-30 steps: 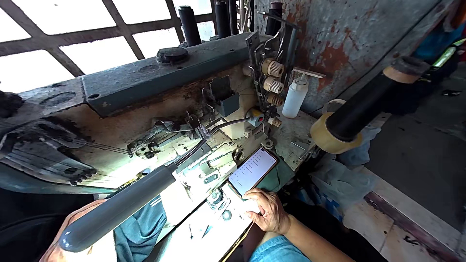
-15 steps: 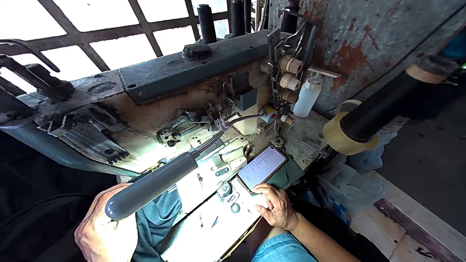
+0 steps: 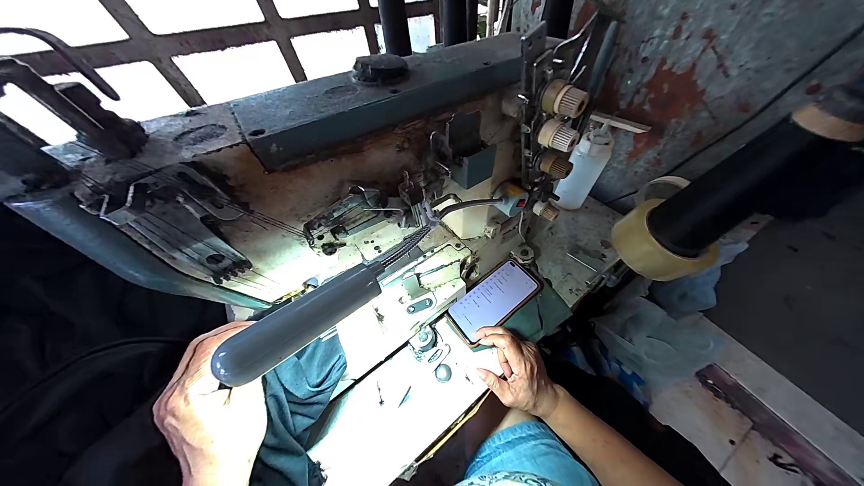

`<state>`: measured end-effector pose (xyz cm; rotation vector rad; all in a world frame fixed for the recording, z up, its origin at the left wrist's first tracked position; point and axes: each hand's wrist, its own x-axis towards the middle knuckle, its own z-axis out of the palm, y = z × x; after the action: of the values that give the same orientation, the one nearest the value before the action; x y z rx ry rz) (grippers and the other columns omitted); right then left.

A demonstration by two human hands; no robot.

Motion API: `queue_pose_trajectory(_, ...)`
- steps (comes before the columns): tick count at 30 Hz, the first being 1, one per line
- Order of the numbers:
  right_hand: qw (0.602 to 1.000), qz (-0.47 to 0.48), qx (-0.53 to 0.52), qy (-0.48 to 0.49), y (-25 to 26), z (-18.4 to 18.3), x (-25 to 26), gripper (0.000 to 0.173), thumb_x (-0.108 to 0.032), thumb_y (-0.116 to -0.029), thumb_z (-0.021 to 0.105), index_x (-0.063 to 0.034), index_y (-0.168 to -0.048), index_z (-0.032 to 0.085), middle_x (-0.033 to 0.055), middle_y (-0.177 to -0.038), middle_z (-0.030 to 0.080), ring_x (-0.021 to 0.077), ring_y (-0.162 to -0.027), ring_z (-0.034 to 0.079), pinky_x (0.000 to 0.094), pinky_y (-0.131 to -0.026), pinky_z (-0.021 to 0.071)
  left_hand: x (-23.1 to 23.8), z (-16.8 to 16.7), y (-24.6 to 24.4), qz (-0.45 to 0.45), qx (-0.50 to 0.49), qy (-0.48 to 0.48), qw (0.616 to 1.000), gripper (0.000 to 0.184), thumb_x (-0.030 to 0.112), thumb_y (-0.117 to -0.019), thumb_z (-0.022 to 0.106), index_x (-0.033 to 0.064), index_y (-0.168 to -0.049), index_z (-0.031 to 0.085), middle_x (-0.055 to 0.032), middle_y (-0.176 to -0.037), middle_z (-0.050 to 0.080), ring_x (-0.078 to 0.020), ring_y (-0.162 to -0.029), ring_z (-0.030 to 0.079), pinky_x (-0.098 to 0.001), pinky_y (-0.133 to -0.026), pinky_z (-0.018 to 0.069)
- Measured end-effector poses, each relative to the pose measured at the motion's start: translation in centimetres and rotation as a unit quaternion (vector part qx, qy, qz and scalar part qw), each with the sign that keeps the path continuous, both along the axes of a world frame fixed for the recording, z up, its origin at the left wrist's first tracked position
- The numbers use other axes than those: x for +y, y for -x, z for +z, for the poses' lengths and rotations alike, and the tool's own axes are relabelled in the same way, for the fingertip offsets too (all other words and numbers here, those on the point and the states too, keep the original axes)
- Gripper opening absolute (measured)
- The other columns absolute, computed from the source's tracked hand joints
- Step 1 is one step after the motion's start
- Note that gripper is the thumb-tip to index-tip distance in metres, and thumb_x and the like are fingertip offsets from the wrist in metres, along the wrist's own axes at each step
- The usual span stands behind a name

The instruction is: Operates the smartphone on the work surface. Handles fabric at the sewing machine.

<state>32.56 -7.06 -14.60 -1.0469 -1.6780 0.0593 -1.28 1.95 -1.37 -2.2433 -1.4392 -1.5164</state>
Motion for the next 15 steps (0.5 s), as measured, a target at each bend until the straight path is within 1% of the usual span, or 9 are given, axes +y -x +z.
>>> queue_pose_trajectory(1, 1.000, -0.005, -0.006, 0.004, 0.02, 0.05, -0.02, 0.040, -0.039, -0.0987, 0.061, -0.0029, -0.115, 0.058, 0.0131, -0.119, 0.069, 0.0080, -0.079, 0.063, 0.0158, -0.068, 0.0502, -0.01, -0.01, 0.04, 0.002, 0.004, -0.002, 1.000, 0.029, 0.009, -0.0966, 0.048, -0.0123, -0.102, 0.068, -0.0264, -0.102, 0.070, -0.0166, -0.099, 0.068, -0.0233, -0.089, 0.0510)
queue_pose_trajectory(4, 0.999, -0.021, -0.018, 0.019, 0.15, 0.14, -0.04, 0.042, -0.040, -0.0979, 0.061, -0.0028, -0.117, 0.058, 0.0141, -0.123, 0.069, 0.0085, -0.074, 0.061, 0.0172, -0.063, 0.0478, -0.05, 0.02, 0.02, 0.003, 0.002, 0.001, 1.000, 0.029, 0.009, -0.0967, 0.048, -0.0120, -0.101, 0.068, -0.0259, -0.102, 0.071, -0.0167, -0.098, 0.068, -0.0238, -0.088, 0.0509)
queue_pose_trajectory(7, 0.999, -0.031, -0.029, 0.027, 0.26, 0.21, -0.02, 0.043, -0.039, -0.0971, 0.062, -0.0025, -0.118, 0.060, 0.0133, -0.123, 0.070, 0.0096, -0.078, 0.065, 0.0193, -0.065, 0.0511, -0.01, 0.02, 0.01, -0.004, -0.003, 0.003, 1.000, 0.029, 0.008, -0.0966, 0.048, -0.0124, -0.102, 0.068, -0.0262, -0.104, 0.070, -0.0170, -0.101, 0.068, -0.0235, -0.091, 0.0512)
queue_pose_trajectory(9, 0.999, -0.030, -0.033, 0.028, 0.31, 0.25, -0.01, 0.043, -0.040, -0.0975, 0.062, -0.0025, -0.119, 0.060, 0.0128, -0.123, 0.071, 0.0102, -0.087, 0.069, 0.0209, -0.070, 0.0540, -0.03, 0.02, -0.04, -0.002, -0.006, 0.007, 1.000, 0.029, 0.009, -0.0970, 0.049, -0.0121, -0.102, 0.068, -0.0259, -0.104, 0.070, -0.0167, -0.101, 0.068, -0.0235, -0.091, 0.0513)
queue_pose_trajectory(11, 0.998, -0.027, -0.042, 0.026, 0.30, 0.25, -0.05, 0.042, -0.039, -0.0984, 0.061, -0.0021, -0.119, 0.061, 0.0126, -0.123, 0.072, 0.0111, -0.105, 0.071, 0.0231, -0.081, 0.0577, -0.03, 0.04, -0.08, 0.004, -0.005, 0.007, 1.000, 0.029, 0.009, -0.0972, 0.049, -0.0113, -0.102, 0.069, -0.0252, -0.103, 0.071, -0.0165, -0.100, 0.068, -0.0237, -0.090, 0.0514)
queue_pose_trajectory(12, 0.998, -0.027, -0.048, 0.023, 0.27, 0.25, -0.04, 0.042, -0.039, -0.0988, 0.061, -0.0017, -0.118, 0.062, 0.0126, -0.122, 0.072, 0.0117, -0.109, 0.071, 0.0242, -0.084, 0.0580, -0.03, 0.05, -0.08, 0.006, -0.003, 0.009, 1.000, 0.029, 0.009, -0.0974, 0.048, -0.0112, -0.102, 0.069, -0.0254, -0.103, 0.071, -0.0167, -0.100, 0.068, -0.0241, -0.090, 0.0512)
queue_pose_trajectory(15, 0.997, -0.030, -0.066, 0.017, 0.27, 0.25, 0.04, 0.041, -0.038, -0.0988, 0.060, -0.0016, -0.117, 0.064, 0.0112, -0.119, 0.074, 0.0114, -0.109, 0.071, 0.0243, -0.087, 0.0581, 0.01, 0.05, -0.05, 0.005, 0.000, 0.010, 1.000, 0.029, 0.009, -0.0970, 0.048, -0.0120, -0.102, 0.068, -0.0266, -0.104, 0.070, -0.0176, -0.100, 0.068, -0.0248, -0.090, 0.0515)
